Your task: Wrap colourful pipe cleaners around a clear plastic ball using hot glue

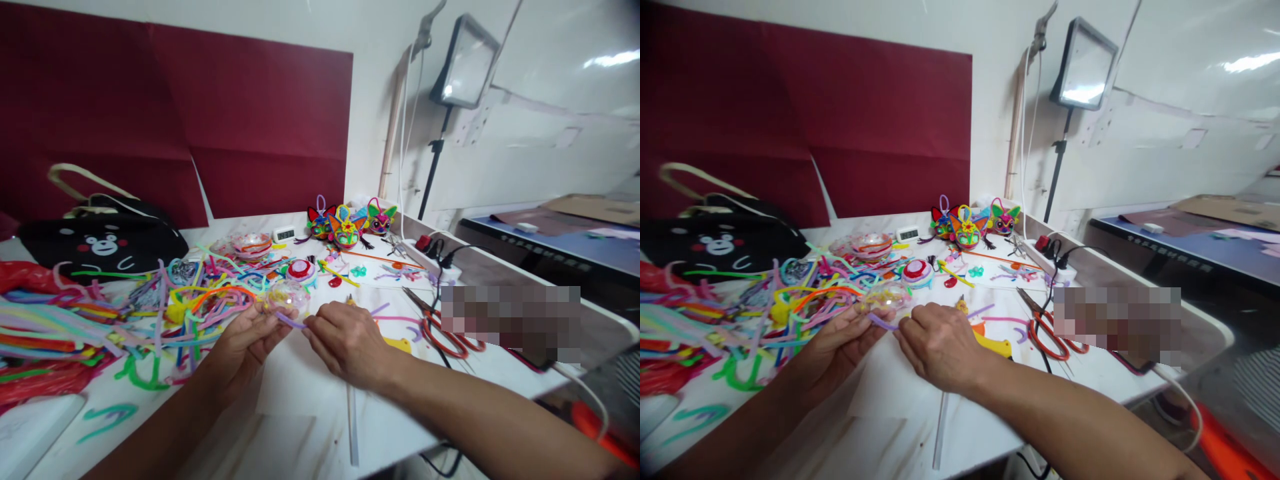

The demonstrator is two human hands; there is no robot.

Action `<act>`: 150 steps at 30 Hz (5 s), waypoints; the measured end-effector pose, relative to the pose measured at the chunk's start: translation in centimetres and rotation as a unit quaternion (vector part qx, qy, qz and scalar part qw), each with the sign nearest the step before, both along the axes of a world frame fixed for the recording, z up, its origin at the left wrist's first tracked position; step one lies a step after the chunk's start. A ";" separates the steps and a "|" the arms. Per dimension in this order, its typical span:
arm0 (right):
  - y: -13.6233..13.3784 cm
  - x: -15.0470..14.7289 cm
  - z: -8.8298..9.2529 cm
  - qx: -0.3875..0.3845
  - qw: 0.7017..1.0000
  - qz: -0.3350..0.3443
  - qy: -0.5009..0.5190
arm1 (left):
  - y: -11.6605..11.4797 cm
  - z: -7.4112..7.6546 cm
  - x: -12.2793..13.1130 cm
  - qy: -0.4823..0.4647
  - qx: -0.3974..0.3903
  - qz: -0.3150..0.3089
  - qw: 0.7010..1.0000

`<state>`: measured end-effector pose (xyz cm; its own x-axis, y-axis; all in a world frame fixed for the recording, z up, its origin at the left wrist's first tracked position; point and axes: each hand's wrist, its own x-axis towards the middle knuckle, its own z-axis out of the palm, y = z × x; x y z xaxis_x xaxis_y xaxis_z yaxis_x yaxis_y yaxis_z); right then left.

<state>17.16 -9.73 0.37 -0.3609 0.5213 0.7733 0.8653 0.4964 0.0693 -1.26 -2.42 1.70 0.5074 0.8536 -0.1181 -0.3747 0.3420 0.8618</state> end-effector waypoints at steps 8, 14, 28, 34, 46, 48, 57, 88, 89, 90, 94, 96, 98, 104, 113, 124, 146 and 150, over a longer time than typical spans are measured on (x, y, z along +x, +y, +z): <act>0.2 0.2 -0.3 -0.015 1.000 -0.014 -0.002 | -0.2 0.0 -0.1 -0.037 -0.012 -0.023 0.999; 0.2 0.2 -0.5 -0.020 1.000 -0.014 -0.007 | -0.2 -0.1 -0.1 -0.034 -0.008 -0.014 0.999; 0.3 0.1 -0.6 -0.034 0.999 -0.011 -0.015 | -0.3 0.0 0.1 -0.006 0.009 -0.006 1.000; 0.4 0.1 -0.5 -0.043 0.999 -0.012 -0.015 | -0.2 -0.2 0.0 0.005 0.021 -0.024 0.999; 0.4 0.1 -0.8 -0.072 0.997 -0.006 -0.009 | 0.0 -0.4 0.0 0.046 0.054 -0.026 0.997; 0.3 0.1 -0.9 -0.073 0.997 -0.008 0.000 | -0.1 -0.3 0.1 0.046 0.051 -0.025 0.997; 0.3 0.1 -0.6 -0.051 0.998 0.034 0.024 | -0.2 -0.3 0.2 0.017 0.021 -0.023 0.999; 0.1 -0.1 -0.8 -0.114 0.992 0.021 0.057 | -0.9 -0.8 0.5 0.004 0.037 -0.023 0.999; 0.0 -0.1 -0.8 -0.114 0.992 0.021 0.057 | -0.9 -0.8 0.5 0.006 0.039 -0.023 0.999; 0.0 -0.1 -0.8 -0.113 0.992 0.021 0.057 | -0.9 -0.8 0.5 0.008 0.039 -0.022 0.999; 0.0 -0.1 -0.8 -0.113 0.992 0.023 0.058 | -1.0 -0.8 0.5 0.016 0.049 -0.024 0.998; 0.1 -0.1 -0.8 -0.114 0.991 0.024 0.058 | -1.0 -0.8 0.5 0.015 0.055 -0.027 0.998; 0.1 -0.1 -0.8 -0.116 0.991 0.023 0.058 | -1.0 -0.8 0.6 0.017 0.059 -0.027 0.998; 0.1 0.0 -0.8 -0.124 0.990 0.024 0.058 | -1.0 -0.7 0.7 0.025 0.063 -0.029 0.997; 0.0 0.0 -0.6 -0.134 0.989 0.024 0.061 | -1.0 -0.6 0.5 0.010 0.048 -0.024 0.998; 0.0 -0.1 -0.8 -0.126 0.990 0.026 0.052 | -1.3 -0.6 0.7 0.018 0.051 -0.019 0.998; 0.1 -0.3 -1.1 -0.145 0.988 0.030 0.049 | -1.9 -0.7 1.0 0.045 0.051 -0.003 0.998; 0.1 -0.4 -1.1 -0.149 0.987 0.031 0.055 | -1.9 -0.7 0.9 0.049 0.044 0.000 0.998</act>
